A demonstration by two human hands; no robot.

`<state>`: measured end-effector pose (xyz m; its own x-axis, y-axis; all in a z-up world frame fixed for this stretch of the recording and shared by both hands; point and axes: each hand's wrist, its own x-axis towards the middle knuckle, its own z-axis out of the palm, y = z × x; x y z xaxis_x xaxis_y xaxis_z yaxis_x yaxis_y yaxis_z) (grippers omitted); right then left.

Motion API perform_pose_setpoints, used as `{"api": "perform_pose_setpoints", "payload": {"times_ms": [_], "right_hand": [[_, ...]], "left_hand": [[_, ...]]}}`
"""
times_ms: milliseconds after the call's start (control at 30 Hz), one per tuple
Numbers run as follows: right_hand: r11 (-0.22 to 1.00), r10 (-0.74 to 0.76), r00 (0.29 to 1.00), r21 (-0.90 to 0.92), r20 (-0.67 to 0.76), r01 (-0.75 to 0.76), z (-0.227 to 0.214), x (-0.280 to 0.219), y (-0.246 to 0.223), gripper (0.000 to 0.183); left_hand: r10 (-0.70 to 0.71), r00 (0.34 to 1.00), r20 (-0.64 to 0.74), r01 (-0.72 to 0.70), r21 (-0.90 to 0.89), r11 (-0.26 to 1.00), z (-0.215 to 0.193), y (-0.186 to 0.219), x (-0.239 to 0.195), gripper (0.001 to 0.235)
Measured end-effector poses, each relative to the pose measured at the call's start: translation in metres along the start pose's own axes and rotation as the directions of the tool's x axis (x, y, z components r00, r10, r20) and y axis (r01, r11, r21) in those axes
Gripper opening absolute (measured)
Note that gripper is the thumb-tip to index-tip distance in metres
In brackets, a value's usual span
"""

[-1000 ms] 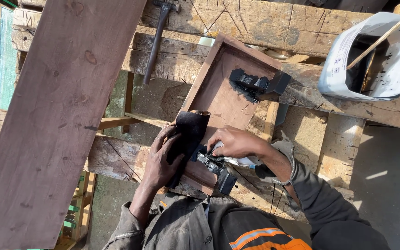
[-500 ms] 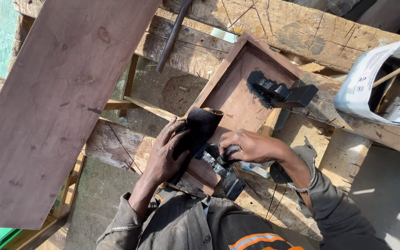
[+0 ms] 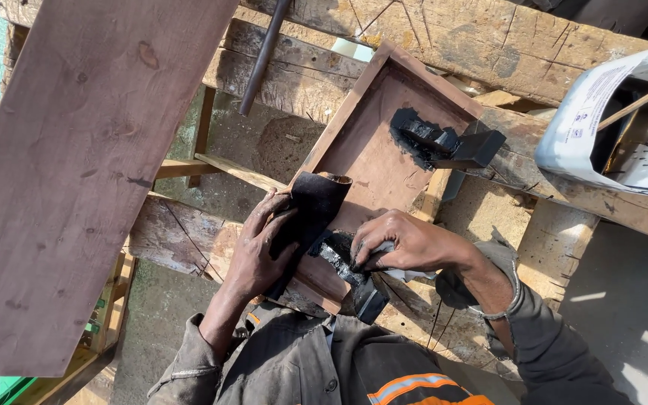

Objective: The person applies a dark adhesive to a wooden frame using a white cloth, spreading it into the corners and along the edges. They then press a black material onto the glued area to secure it.

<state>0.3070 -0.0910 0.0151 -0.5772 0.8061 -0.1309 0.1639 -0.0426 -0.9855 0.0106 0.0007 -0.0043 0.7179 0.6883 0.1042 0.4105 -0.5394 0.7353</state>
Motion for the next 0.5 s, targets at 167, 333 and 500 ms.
{"api": "perform_pose_setpoints", "payload": {"times_ms": [167,333,500], "right_hand": [[1.000,0.013,0.996,-0.024,-0.087,-0.015,0.007,0.008,0.002,0.011],[1.000,-0.018,1.000,-0.008,-0.019,0.017,0.001,0.006,-0.017,0.011],[0.985,0.091,0.994,-0.140,-0.053,-0.097,-0.001,0.011,-0.010,0.014]], "left_hand": [[0.003,1.000,-0.002,-0.003,-0.001,1.000,0.000,0.000,-0.002,0.059],[0.002,1.000,-0.007,-0.002,-0.014,1.000,0.000,-0.001,-0.001,0.059],[0.022,0.999,-0.027,-0.022,0.000,1.000,0.003,-0.003,-0.003,0.058]]}}
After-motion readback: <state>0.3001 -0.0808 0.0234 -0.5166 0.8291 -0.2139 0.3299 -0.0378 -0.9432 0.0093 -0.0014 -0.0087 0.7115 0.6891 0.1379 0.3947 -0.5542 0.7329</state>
